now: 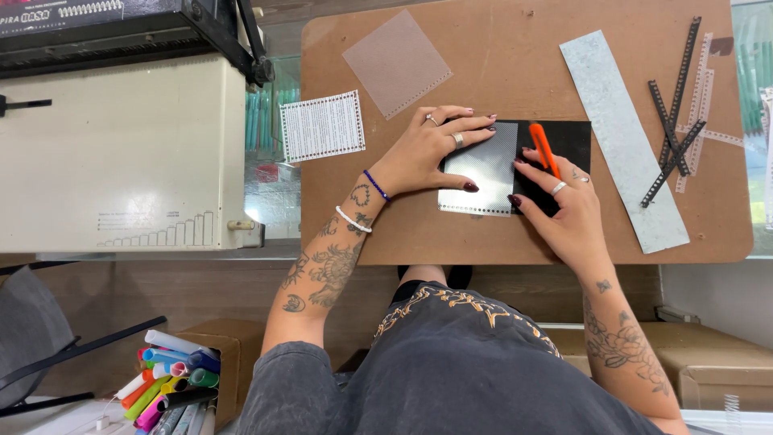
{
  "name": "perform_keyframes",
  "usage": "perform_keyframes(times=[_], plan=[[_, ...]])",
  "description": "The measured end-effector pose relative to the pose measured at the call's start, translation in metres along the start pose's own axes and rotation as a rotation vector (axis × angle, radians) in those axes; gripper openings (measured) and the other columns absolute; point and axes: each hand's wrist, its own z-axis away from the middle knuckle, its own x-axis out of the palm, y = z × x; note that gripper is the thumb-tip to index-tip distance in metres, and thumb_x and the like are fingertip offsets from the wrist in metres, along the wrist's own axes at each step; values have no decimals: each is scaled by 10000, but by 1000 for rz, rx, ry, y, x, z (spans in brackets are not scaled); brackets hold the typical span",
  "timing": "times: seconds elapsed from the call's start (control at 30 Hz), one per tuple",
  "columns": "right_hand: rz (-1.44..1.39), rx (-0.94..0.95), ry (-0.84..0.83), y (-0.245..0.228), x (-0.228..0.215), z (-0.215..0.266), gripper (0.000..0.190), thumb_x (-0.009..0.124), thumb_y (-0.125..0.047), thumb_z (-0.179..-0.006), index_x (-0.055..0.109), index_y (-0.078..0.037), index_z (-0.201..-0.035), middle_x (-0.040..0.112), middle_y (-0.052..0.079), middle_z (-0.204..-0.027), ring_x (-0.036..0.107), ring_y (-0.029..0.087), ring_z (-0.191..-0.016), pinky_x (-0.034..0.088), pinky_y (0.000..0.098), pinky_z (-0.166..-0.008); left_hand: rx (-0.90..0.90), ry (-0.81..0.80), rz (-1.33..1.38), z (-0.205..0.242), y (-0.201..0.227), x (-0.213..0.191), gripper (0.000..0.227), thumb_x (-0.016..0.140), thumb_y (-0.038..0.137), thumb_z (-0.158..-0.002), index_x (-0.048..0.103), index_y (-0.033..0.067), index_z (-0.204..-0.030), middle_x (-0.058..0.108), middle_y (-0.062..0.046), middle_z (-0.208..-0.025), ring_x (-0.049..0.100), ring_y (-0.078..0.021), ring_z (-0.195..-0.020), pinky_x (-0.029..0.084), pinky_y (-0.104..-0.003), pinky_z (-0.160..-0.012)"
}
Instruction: The person uses a metal ruler and an orange utility knife to cut a black spiral-bound sheet on a wooden board. They align the ruler along the spiral binding and cut along the edge to remove the binding strip. The person repeats this process on different sides of the sheet, flipping it over as needed to trim the edges.
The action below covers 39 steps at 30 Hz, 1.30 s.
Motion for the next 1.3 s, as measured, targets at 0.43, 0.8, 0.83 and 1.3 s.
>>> perform_keyframes(times=[0.43,0.8,0.83,1.3], plan=[[175,-83,-29,0,5,-1,469,828,-317,-980,764,-138,-1409,684,117,-1505,510,345,-1539,318,463,-1233,-16,8,-24,2,2,0,920,728,817,-891,537,230,-1573,519,55,-1628,394,-160,-1548,259,-429,-1245],[170,-72,-28,4,7,0,465,820,-316,-983,750,-167,-1418,661,69,-1540,494,316,-1555,318,460,-1230,-5,23,-61,3,3,2,923,674,841,-915,538,208,-1572,523,49,-1618,392,-160,-1539,259,-431,-1242],[169,-71,-28,4,7,-1,465,820,-316,-983,750,-167,-1418,661,69,-1540,494,316,-1555,318,460,-1230,-5,21,-60,4,3,2,923,674,841,-915,538,208,-1572,523,49,-1618,392,-160,-1539,259,-431,-1242],[187,-60,-33,7,9,-2,455,811,-333,-994,747,-188,-1420,665,49,-1522,492,296,-1544,307,446,-1196,-13,5,-11,3,7,-5,871,741,762,-918,545,191,-1546,512,23,-1613,397,-186,-1540,256,-455,-1249]])
